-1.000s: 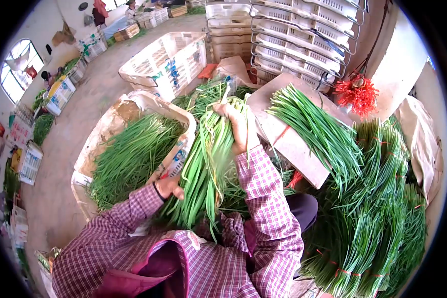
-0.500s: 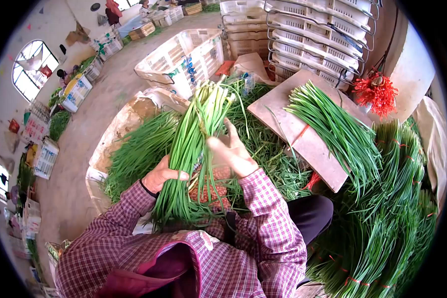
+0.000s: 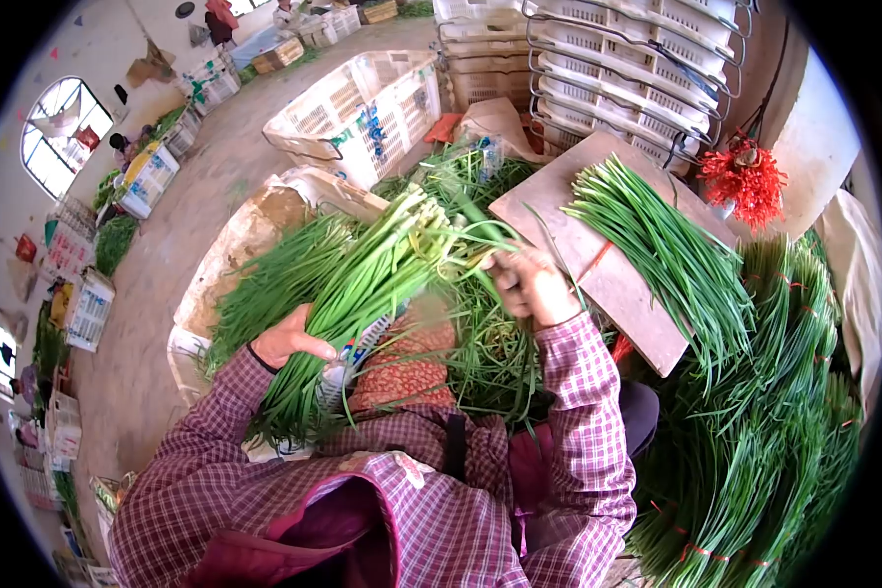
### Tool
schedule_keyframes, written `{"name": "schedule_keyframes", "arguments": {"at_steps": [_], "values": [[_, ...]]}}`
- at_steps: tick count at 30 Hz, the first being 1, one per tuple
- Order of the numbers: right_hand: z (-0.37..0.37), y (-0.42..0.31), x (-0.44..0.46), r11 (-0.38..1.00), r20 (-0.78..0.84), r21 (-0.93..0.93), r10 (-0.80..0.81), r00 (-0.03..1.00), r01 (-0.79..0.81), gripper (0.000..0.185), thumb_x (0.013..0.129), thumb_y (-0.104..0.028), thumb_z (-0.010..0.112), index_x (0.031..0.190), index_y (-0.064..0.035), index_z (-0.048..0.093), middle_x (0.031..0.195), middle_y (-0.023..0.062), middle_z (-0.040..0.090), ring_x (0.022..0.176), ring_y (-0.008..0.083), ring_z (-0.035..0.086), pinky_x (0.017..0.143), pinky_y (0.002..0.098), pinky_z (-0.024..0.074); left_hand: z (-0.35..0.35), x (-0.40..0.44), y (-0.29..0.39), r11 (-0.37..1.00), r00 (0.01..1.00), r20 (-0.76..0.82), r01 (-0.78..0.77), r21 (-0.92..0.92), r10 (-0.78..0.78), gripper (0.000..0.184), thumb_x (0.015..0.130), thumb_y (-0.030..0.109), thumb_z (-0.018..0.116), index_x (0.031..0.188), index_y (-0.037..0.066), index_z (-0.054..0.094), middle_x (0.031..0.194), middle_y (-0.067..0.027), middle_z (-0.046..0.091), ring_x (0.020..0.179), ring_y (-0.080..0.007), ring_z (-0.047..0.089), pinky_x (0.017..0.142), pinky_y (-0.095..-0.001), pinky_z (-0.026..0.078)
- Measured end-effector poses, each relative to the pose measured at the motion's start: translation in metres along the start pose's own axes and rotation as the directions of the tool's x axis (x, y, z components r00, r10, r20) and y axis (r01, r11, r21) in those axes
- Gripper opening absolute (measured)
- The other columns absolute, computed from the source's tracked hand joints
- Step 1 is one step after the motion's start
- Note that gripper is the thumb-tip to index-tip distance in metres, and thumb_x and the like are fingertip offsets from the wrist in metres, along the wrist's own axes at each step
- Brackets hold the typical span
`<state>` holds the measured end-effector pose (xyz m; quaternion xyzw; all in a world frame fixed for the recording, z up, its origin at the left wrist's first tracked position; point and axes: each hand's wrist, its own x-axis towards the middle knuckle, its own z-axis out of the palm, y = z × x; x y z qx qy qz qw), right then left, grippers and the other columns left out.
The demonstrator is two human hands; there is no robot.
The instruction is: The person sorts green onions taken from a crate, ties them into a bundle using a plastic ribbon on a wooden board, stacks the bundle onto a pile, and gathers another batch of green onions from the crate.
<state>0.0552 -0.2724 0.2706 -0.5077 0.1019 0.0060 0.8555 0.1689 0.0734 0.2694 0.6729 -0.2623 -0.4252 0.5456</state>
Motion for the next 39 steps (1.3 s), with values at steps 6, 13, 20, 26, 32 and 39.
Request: {"name": "schedule_keyframes", "arguments": {"at_steps": [6,13,20,26,32,39], "values": [[-0.083,-0.043,-0.029,0.964,-0.207,-0.003,-0.261,0.943,0.266,0.017,0.096,-0.025,0.047,0.091,-0.0101,0.053,0.059,-0.0089,0.034,0.039,0.001,0.021,0.033,0.0202,0.0117,-0.018,-0.017,-0.023,0.991,0.991,-0.129,0.031,-0.134,-0.048,0.073,0.064,0.003,0.072,0.133,0.001,0.046,0.121,-0.0064,0.058,0.109,-0.0166,0.053,0.096,-0.0311,0.039],[-0.06,0.029,-0.022,-0.056,0.022,-0.998,-0.303,0.953,0.006,0.044,0.084,-0.036,0.066,0.113,-0.0037,0.059,0.079,0.0134,0.062,0.077,0.0281,0.063,0.071,0.0422,0.0529,-0.016,-0.014,-0.015,0.989,0.981,-0.175,0.06,-0.137,-0.084,0.086,0.059,0.004,0.073,0.137,-0.001,0.039,0.126,-0.0109,0.055,0.115,-0.0215,0.052,0.101,-0.0331,0.038],[0.035,0.022,-0.013,0.006,0.318,-0.92,-0.571,0.757,0.391,0.046,0.08,-0.044,0.065,0.106,-0.0054,0.059,0.096,0.0151,0.061,0.093,0.0316,0.06,0.079,0.0406,0.0508,-0.008,-0.008,-0.012,0.995,0.988,-0.149,0.018,-0.101,-0.033,0.071,0.064,0.006,0.073,0.13,0.002,0.048,0.113,-0.0057,0.061,0.101,-0.0158,0.056,0.092,-0.0322,0.042],[0.077,0.088,0.017,-0.023,0.409,-0.898,-0.407,0.817,0.439,0.077,0.075,-0.071,0.058,0.104,0.0006,0.057,0.093,0.0198,0.061,0.092,0.0338,0.059,0.087,0.0456,0.0466,-0.004,-0.009,-0.012,0.982,0.988,-0.122,0.075,-0.174,-0.097,0.067,0.064,0.009,0.074,0.126,0.002,0.05,0.109,-0.0077,0.062,0.096,-0.0164,0.059,0.087,-0.0317,0.045],[0.065,0.089,0.017,-0.109,0.446,-0.88,-0.527,0.724,0.463,0.023,0.091,-0.028,0.056,0.09,-0.0056,0.059,0.055,0.0062,0.056,0.044,0.02,0.055,0.039,0.0352,0.0462,-0.013,-0.016,-0.016,0.953,0.994,0.023,0.107,-0.282,-0.104,0.065,0.064,0.006,0.072,0.125,0.001,0.05,0.103,-0.0093,0.063,0.087,-0.0181,0.061,0.08,-0.0327,0.048],[-0.036,0.059,0.015,-0.346,-0.104,-0.914,-0.301,0.948,-0.21,0.029,0.085,-0.033,0.066,0.101,-0.0102,0.058,0.093,0.0108,0.062,0.08,0.0224,0.062,0.068,0.0379,0.0514,-0.027,-0.03,-0.037,0.974,0.996,-0.074,0.035,-0.222,-0.053,0.089,0.061,0.012,0.075,0.139,0.001,0.034,0.101,-0.0155,0.062,0.072,-0.0217,0.062,0.056,-0.0352,0.052]]}}
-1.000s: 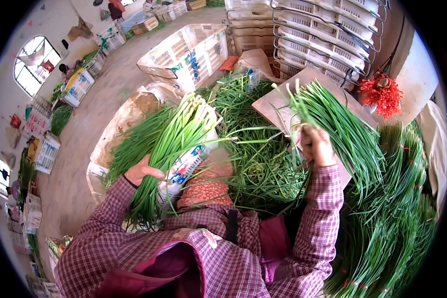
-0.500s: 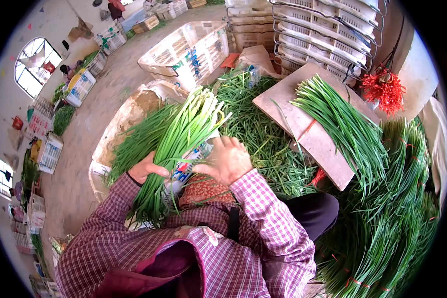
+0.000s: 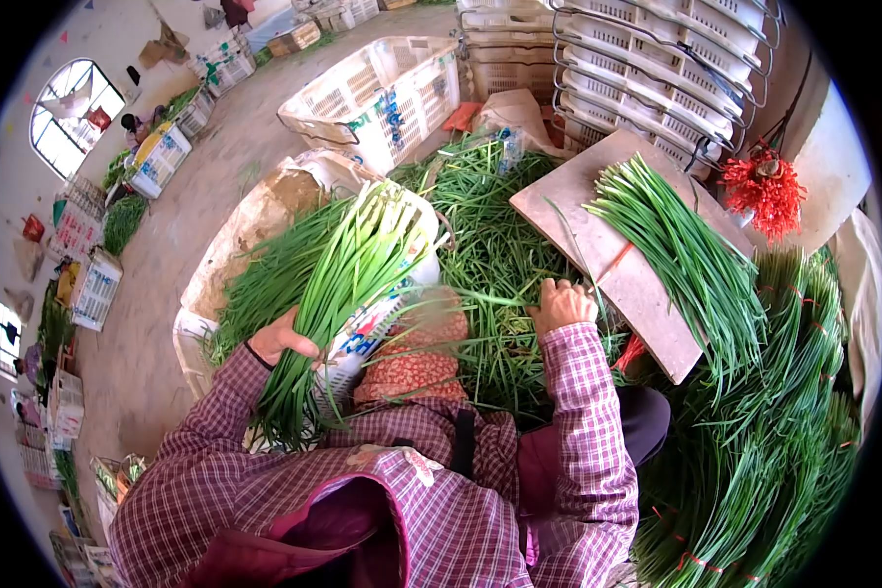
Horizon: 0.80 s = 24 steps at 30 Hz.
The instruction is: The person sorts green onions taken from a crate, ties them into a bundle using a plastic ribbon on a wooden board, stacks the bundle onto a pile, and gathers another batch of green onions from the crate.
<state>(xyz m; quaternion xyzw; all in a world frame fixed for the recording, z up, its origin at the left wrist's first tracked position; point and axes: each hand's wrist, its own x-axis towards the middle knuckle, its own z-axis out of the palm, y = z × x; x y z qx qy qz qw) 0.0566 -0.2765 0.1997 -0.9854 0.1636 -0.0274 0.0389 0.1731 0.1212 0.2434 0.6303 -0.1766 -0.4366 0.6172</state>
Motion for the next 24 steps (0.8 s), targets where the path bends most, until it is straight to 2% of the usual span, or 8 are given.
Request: {"name": "schedule_keyframes", "arguments": {"at_steps": [1,2,3,6,11,17,21,24], "values": [[-0.007,0.003,-0.004,0.999,-0.074,-0.047,-0.026,0.997,0.022,0.034,0.082,-0.034,0.069,0.106,-0.0118,0.059,0.103,0.0118,0.06,0.093,0.0249,0.061,0.079,0.0407,0.0501,0.001,-0.002,0.003,1.0,1.0,0.0,0.0,0.0,0.0,0.089,0.061,0.012,0.075,0.139,0.001,0.034,0.101,-0.0155,0.062,0.072,-0.0217,0.062,0.056,-0.0352,0.052],[-0.013,0.001,-0.001,0.981,-0.205,0.177,-0.048,0.978,0.085,0.041,0.077,-0.032,0.073,0.111,-0.0132,0.059,0.108,0.0113,0.057,0.104,0.0302,0.055,0.089,0.0432,0.0449,0.002,-0.003,0.006,0.998,0.998,0.027,0.055,-0.003,-0.055,0.084,0.06,0.012,0.076,0.135,0.001,0.04,0.102,-0.0131,0.062,0.081,-0.0205,0.061,0.068,-0.0343,0.051],[-0.027,-0.007,0.002,0.915,-0.366,0.321,-0.119,0.923,0.246,0.039,0.078,-0.029,0.071,0.111,-0.0115,0.059,0.105,0.0114,0.058,0.101,0.0329,0.056,0.086,0.0437,0.0457,0.003,-0.004,0.008,0.994,0.992,0.054,0.111,-0.006,-0.111,0.079,0.059,0.013,0.077,0.131,0.001,0.045,0.103,-0.0108,0.062,0.089,-0.0193,0.06,0.08,-0.0333,0.05],[-0.062,-0.049,0.007,0.734,-0.591,0.475,-0.142,0.794,0.485,0.032,0.081,-0.034,0.067,0.099,-0.008,0.065,0.11,0.0122,0.06,0.097,0.0324,0.055,0.087,0.0434,0.0441,0.017,-0.003,0.014,0.998,0.998,0.02,0.068,-0.004,-0.068,0.078,0.061,0.012,0.076,0.132,0.001,0.044,0.101,-0.0101,0.062,0.087,-0.0185,0.06,0.076,-0.0323,0.05],[-0.051,-0.08,0.019,0.747,-0.597,0.469,-0.125,0.792,0.471,0.022,0.078,-0.026,0.07,0.088,-0.0069,0.069,0.104,0.0061,0.062,0.096,0.0273,0.054,0.086,0.0393,0.0426,0.027,-0.001,0.018,0.998,0.997,0.037,0.07,0.0,-0.07,0.079,0.063,0.009,0.074,0.135,0.002,0.042,0.102,-0.0088,0.061,0.087,-0.0176,0.06,0.074,-0.0316,0.05],[-0.031,-0.014,0.017,0.979,-0.419,0.202,0.06,0.906,0.029,0.021,0.081,-0.025,0.068,0.094,-0.0085,0.07,0.095,0.0069,0.065,0.09,0.0256,0.06,0.081,0.0414,0.047,0.022,-0.003,0.017,0.998,1.0,-0.008,0.028,0.049,-0.028,0.081,0.064,0.007,0.074,0.138,0.003,0.041,0.115,-0.0048,0.058,0.103,-0.016,0.053,0.093,-0.0312,0.04],[-0.042,-0.061,0.002,0.774,-0.54,0.521,-0.027,0.841,0.36,0.024,0.085,-0.031,0.066,0.094,-0.0098,0.063,0.079,0.0066,0.068,0.056,0.018,0.065,0.049,0.0314,0.0531,0.028,0.007,0.012,0.99,0.995,-0.005,-0.101,0.101,0.102,0.076,0.068,0.002,0.073,0.137,0.003,0.042,0.117,-0.0033,0.057,0.104,-0.0142,0.053,0.094,-0.0306,0.041],[-0.044,-0.113,-0.008,0.62,-0.492,0.653,-0.088,0.866,0.434,0.033,0.082,-0.035,0.07,0.096,-0.0079,0.058,0.07,0.0062,0.068,0.053,0.0178,0.064,0.049,0.0315,0.0537,0.038,0.012,0.017,0.983,0.991,0.004,-0.134,0.126,0.134,0.076,0.069,0.0,0.073,0.138,0.003,0.041,0.122,-0.0034,0.056,0.11,-0.0136,0.051,0.097,-0.0298,0.039]]}}
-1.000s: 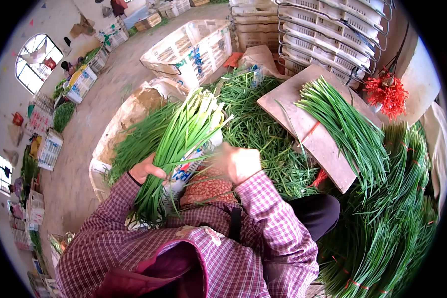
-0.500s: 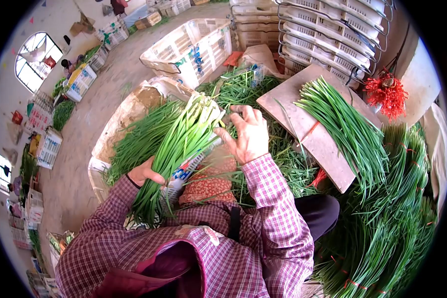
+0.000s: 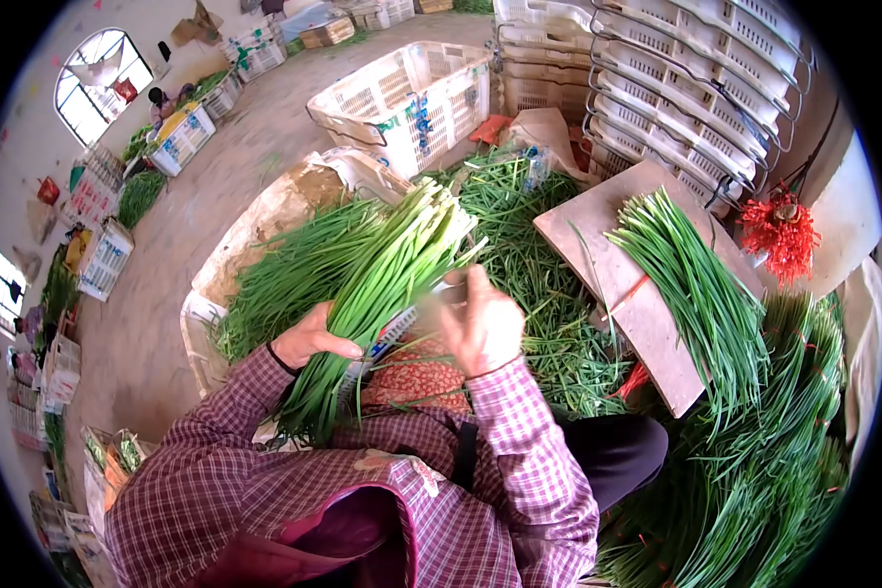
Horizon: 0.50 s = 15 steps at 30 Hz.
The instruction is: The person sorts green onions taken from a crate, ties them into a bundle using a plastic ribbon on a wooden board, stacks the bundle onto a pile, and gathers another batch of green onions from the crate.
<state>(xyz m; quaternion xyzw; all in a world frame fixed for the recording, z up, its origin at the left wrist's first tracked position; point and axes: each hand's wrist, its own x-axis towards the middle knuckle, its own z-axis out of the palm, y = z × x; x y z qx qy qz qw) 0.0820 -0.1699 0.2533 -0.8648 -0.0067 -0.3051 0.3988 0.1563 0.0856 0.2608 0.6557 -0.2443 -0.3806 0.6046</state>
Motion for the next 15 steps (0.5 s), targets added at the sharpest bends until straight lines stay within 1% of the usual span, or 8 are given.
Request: {"name": "schedule_keyframes", "arguments": {"at_steps": [2,3,5,7,9,10,13,15], "values": [[0.021,-0.013,0.0,0.992,0.044,0.084,0.087,0.995,-0.09,0.039,0.078,-0.034,0.073,0.098,-0.0065,0.055,0.07,0.0087,0.067,0.056,0.0219,0.065,0.053,0.034,0.0539,0.005,0.002,0.004,0.999,0.999,-0.021,-0.023,0.033,0.024,0.078,0.068,-0.001,0.074,0.139,0.004,0.041,0.128,-0.0036,0.053,0.116,-0.0124,0.048,0.101,-0.0301,0.038],[0.028,-0.016,0.001,0.958,0.027,0.209,0.194,0.981,-0.196,0.038,0.079,-0.032,0.073,0.1,-0.0062,0.053,0.069,0.0098,0.066,0.058,0.0245,0.065,0.056,0.035,0.0537,0.005,0.001,0.005,0.999,0.999,-0.025,-0.029,0.033,0.029,0.078,0.068,-0.001,0.074,0.139,0.004,0.041,0.128,-0.0036,0.053,0.116,-0.0124,0.048,0.101,-0.0301,0.038],[0.028,-0.017,0.004,0.985,-0.079,0.135,0.117,0.99,-0.106,0.017,0.082,-0.008,0.065,0.089,-0.0006,0.052,0.068,0.0095,0.066,0.054,0.017,0.063,0.053,0.0274,0.052,0.004,0.002,0.006,0.995,0.997,-0.065,-0.048,0.082,0.053,0.079,0.068,-0.001,0.074,0.139,0.003,0.04,0.129,-0.0027,0.052,0.117,-0.0124,0.047,0.101,-0.0303,0.037],[0.024,0.0,0.005,0.997,-0.187,0.063,-0.036,0.982,0.049,0.016,0.088,-0.02,0.062,0.091,-0.0049,0.059,0.071,0.0069,0.066,0.054,0.0199,0.064,0.053,0.0318,0.0558,0.001,0.0,0.01,0.983,0.992,-0.085,-0.082,0.162,0.096,0.077,0.068,0.0,0.074,0.138,0.003,0.041,0.126,-0.0036,0.054,0.115,-0.0133,0.049,0.101,-0.0305,0.037],[0.006,0.016,0.009,0.985,-0.197,-0.154,-0.103,0.975,0.074,0.007,0.087,-0.015,0.061,0.085,-0.0083,0.06,0.073,0.0057,0.066,0.051,0.0142,0.062,0.045,0.028,0.0544,0.002,-0.004,0.022,0.954,0.968,-0.182,-0.119,0.275,0.173,0.073,0.068,0.001,0.074,0.134,0.002,0.043,0.118,-0.0056,0.06,0.107,-0.0151,0.053,0.098,-0.0309,0.04],[-0.006,0.023,0.009,0.965,-0.21,-0.251,-0.131,0.969,0.076,0.005,0.085,-0.014,0.063,0.084,-0.0105,0.059,0.074,0.0053,0.066,0.05,0.0151,0.062,0.046,0.0293,0.0547,-0.003,0.0,0.016,0.854,0.914,-0.188,-0.24,0.462,0.358,0.069,0.068,0.003,0.073,0.131,0.0,0.045,0.109,-0.008,0.063,0.098,-0.0156,0.058,0.092,-0.0307,0.044],[-0.03,0.05,0.0,0.886,-0.13,-0.461,-0.009,0.991,-0.052,0.011,0.078,-0.012,0.066,0.081,-0.0117,0.055,0.076,0.0057,0.064,0.056,0.0223,0.064,0.051,0.0341,0.0533,-0.011,-0.003,0.011,0.817,0.908,-0.201,-0.212,0.537,0.368,0.07,0.067,0.006,0.073,0.13,-0.004,0.045,0.107,-0.0113,0.065,0.094,-0.0164,0.061,0.089,-0.0299,0.046],[-0.045,0.08,-0.011,0.866,-0.193,-0.481,0.044,0.98,-0.134,0.011,0.078,-0.014,0.066,0.078,-0.0118,0.056,0.075,0.0056,0.064,0.058,0.027,0.064,0.053,0.0383,0.0531,-0.015,-0.006,0.012,0.804,0.898,-0.228,-0.194,0.562,0.376,0.071,0.066,0.008,0.073,0.13,-0.005,0.045,0.108,-0.0133,0.064,0.095,-0.0168,0.061,0.09,-0.0298,0.045]]}}
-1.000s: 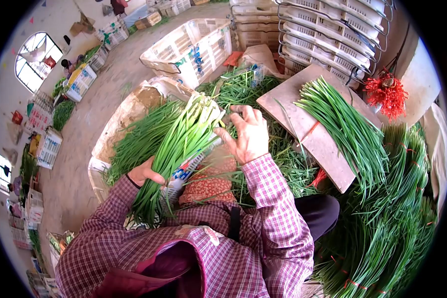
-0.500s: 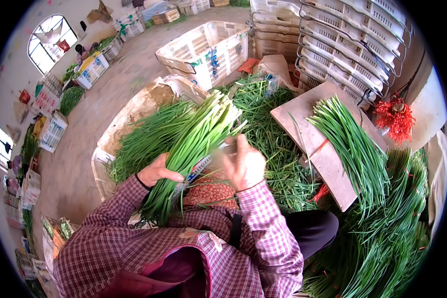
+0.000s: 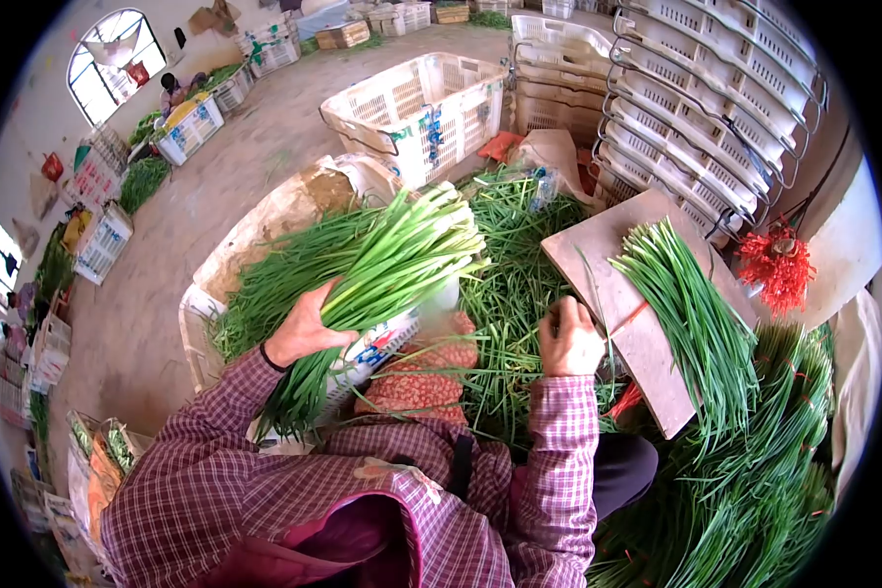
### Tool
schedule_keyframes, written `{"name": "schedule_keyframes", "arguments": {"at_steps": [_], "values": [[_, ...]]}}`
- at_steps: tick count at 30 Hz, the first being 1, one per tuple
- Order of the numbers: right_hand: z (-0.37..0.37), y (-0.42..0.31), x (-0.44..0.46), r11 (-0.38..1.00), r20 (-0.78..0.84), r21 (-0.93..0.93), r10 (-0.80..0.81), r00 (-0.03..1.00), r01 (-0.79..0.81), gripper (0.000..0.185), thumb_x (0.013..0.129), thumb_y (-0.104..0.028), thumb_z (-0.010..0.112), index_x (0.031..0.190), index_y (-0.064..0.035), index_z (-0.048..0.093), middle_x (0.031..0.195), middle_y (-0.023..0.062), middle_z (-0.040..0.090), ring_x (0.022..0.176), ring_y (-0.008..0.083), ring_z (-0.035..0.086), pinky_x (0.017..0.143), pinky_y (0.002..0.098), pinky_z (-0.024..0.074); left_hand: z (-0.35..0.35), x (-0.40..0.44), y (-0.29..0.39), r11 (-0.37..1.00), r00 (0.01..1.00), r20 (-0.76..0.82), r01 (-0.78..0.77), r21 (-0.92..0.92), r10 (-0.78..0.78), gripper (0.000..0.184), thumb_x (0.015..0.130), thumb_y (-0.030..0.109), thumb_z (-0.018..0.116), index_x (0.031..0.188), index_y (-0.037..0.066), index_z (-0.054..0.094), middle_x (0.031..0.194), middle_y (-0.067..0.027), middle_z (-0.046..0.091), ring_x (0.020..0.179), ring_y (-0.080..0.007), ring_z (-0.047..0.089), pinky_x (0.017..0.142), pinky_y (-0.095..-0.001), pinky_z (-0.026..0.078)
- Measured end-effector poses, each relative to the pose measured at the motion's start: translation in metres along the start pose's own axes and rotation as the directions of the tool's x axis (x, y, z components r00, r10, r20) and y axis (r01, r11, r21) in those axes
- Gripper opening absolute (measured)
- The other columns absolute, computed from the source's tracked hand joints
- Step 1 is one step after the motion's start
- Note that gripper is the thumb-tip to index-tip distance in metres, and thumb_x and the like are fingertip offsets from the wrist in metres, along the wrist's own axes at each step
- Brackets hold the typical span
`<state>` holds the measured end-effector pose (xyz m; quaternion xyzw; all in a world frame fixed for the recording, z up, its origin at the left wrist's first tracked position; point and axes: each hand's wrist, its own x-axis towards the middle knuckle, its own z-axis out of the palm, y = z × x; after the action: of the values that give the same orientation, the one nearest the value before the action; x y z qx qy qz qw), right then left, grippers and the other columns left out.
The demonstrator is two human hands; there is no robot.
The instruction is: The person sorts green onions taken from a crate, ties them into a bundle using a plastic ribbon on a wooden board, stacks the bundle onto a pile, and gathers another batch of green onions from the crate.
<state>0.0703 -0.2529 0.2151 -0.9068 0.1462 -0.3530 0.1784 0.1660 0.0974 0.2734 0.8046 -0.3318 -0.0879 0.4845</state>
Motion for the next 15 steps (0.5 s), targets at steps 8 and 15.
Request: {"name": "schedule_keyframes", "arguments": {"at_steps": [8,15], "values": [[-0.057,-0.046,0.018,0.969,0.027,0.247,-0.035,0.999,0.027,0.013,0.083,-0.015,0.065,0.095,-0.0126,0.067,0.087,0.0091,0.063,0.079,0.0284,0.064,0.07,0.0372,0.0508,0.0,0.007,0.02,0.971,0.999,-0.047,-0.005,0.239,0.016,0.072,0.062,0.015,0.073,0.125,-0.007,0.047,0.101,-0.0242,0.065,0.089,-0.0317,0.066,0.083,-0.0343,0.05],[-0.066,-0.096,0.05,0.927,-0.206,0.297,-0.173,0.963,0.23,0.014,0.079,-0.016,0.069,0.089,-0.0068,0.066,0.087,0.0094,0.057,0.08,0.028,0.054,0.07,0.0358,0.0449,0.0,0.013,0.032,0.905,0.988,-0.027,-0.126,0.406,0.149,0.072,0.061,0.016,0.074,0.125,-0.005,0.049,0.097,-0.0226,0.066,0.084,-0.0363,0.065,0.078,-0.0379,0.051]]}}
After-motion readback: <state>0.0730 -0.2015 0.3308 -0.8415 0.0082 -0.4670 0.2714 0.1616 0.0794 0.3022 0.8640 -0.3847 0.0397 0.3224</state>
